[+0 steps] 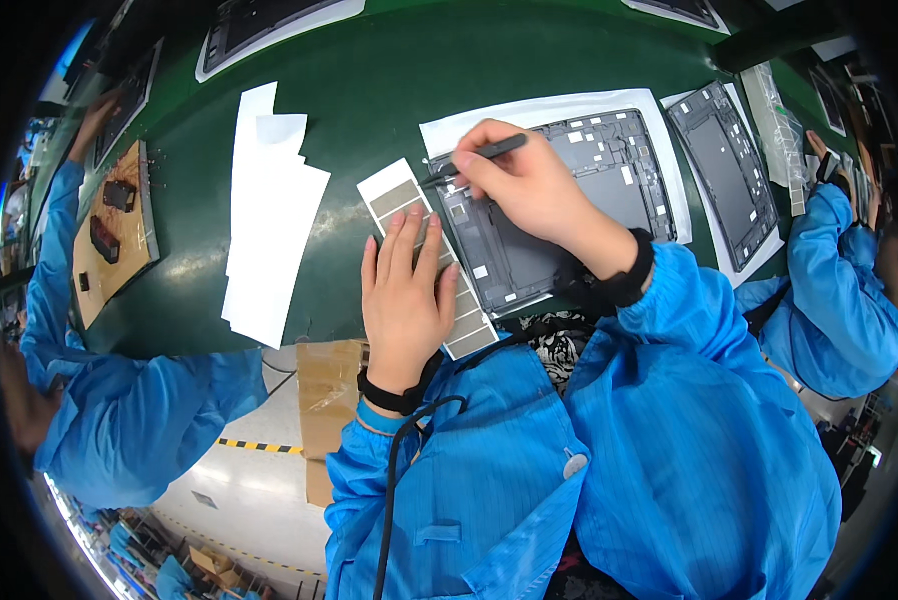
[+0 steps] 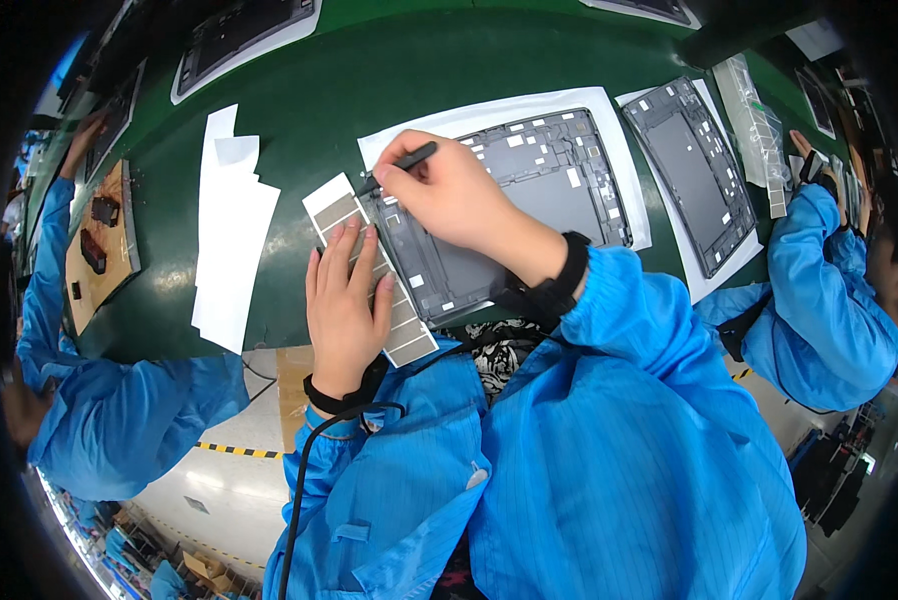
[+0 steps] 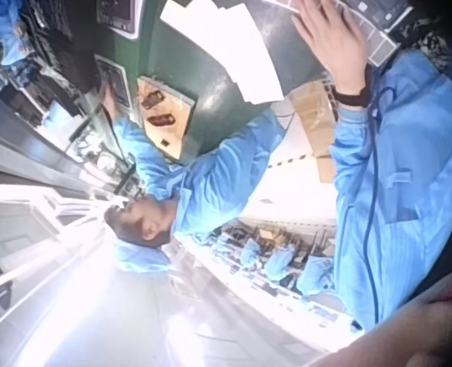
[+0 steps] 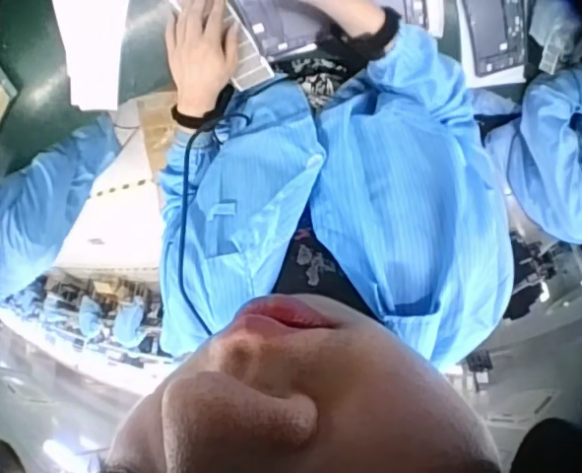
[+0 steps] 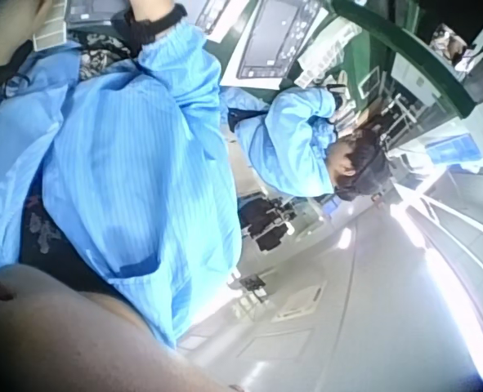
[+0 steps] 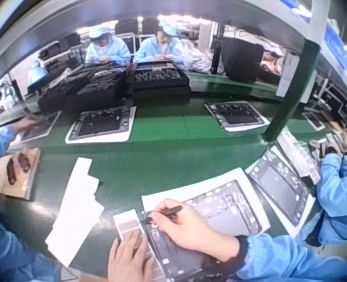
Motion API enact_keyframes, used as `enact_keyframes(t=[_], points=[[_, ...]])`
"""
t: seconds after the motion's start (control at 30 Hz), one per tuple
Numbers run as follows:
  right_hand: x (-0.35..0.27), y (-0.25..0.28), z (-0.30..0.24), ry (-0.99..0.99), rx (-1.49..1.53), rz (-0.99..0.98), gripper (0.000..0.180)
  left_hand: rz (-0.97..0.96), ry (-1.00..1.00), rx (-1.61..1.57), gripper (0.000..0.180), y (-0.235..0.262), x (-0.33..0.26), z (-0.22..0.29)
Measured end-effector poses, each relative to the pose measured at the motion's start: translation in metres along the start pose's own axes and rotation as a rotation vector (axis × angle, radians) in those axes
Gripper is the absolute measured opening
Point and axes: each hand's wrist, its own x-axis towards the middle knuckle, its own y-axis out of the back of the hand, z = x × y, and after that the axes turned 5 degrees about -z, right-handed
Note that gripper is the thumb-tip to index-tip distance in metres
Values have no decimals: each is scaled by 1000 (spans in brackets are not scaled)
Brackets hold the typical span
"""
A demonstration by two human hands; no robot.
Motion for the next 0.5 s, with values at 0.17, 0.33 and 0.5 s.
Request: enact_keyframes(t=[0.17, 0.33, 0.5], points=[[13, -4, 12, -34, -99, -53, 14, -2, 2, -22, 51, 1, -1, -2], [15, -5, 13, 6, -94, 3, 14, -4, -2, -20, 50, 1, -1, -3], [14, -3, 13, -58, -169, -50, 13, 13, -16, -22, 51, 0, -2, -4]])
